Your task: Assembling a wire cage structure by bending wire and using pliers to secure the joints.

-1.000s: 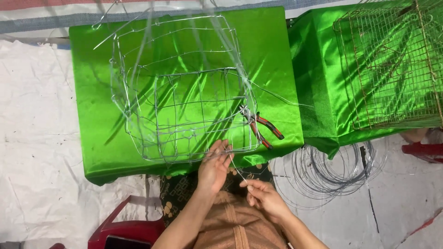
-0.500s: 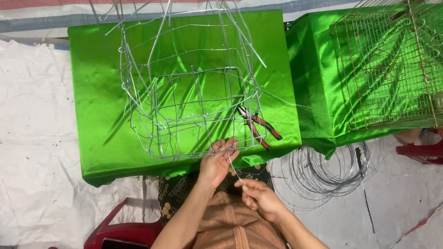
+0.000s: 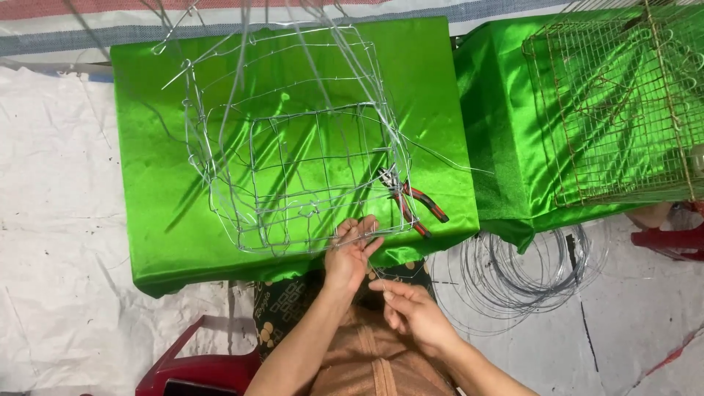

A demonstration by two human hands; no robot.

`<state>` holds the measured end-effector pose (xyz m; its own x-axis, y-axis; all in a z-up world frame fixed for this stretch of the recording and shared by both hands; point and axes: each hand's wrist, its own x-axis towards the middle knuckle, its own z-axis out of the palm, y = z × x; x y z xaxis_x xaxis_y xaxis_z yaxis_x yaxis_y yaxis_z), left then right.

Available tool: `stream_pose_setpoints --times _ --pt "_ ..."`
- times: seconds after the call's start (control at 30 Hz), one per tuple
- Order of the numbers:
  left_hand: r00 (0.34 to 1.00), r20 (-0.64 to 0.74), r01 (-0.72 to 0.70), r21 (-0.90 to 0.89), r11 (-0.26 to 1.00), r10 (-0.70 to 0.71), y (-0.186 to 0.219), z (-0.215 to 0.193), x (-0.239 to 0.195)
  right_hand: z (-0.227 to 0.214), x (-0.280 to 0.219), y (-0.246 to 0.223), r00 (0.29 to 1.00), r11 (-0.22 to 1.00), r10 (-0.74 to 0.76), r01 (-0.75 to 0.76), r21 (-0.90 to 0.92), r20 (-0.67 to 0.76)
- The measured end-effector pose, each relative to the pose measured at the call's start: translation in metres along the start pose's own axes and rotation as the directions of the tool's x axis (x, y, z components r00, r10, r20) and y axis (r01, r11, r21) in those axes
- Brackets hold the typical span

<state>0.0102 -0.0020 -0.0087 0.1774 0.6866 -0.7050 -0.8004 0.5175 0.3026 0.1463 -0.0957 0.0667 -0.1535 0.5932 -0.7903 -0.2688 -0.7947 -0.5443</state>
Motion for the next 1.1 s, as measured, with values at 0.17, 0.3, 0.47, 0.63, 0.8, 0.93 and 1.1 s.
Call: stream_pose_setpoints --times 0.17,0.3,0.47,0.63,0.8,0.93,1.1 --pt "0.999 -0.040 -0.025 0.088 0.996 0.028 0.000 0.008 -0.005 0.012 -0.001 -0.036 1.000 0.999 -0.005 0.005 -0.045 0.006" --pt "0.998 -0.038 -0.038 0.123 0.992 0.043 -0.006 0.008 -0.011 0.021 0.005 -0.067 0.998 0.989 -0.059 0.062 -0.131 0.025" --pt "0.995 -0.060 -0.074 0.125 0.989 0.082 -0.014 -0.001 0.001 0.013 0.021 -0.101 0.993 0.962 -0.105 0.115 -0.246 0.055" --pt "0.992 -0.124 0.002 0.187 0.982 0.021 -0.003 0.012 -0.007 0.017 0.017 -0.125 0.964 0.423 -0.182 0.253 -0.870 0.192" --pt "0.916 0.170 -0.315 0.865 0.389 0.364 -0.006 -0.072 -0.014 0.012 0.003 -0.129 0.983 0.288 -0.126 0.165 -0.943 0.133" --pt "0.471 0.714 -0.560 0.696 -0.449 0.518 0.020 -0.097 -0.012 0.006 0.004 -0.124 0.988 0.332 -0.108 0.137 -0.933 0.107" --pt "0.655 0.686 -0.569 0.723 -0.391 0.315 0.034 -0.046 -0.018 0.025 -0.012 -0.128 0.986 0.397 -0.163 0.094 -0.913 0.031"
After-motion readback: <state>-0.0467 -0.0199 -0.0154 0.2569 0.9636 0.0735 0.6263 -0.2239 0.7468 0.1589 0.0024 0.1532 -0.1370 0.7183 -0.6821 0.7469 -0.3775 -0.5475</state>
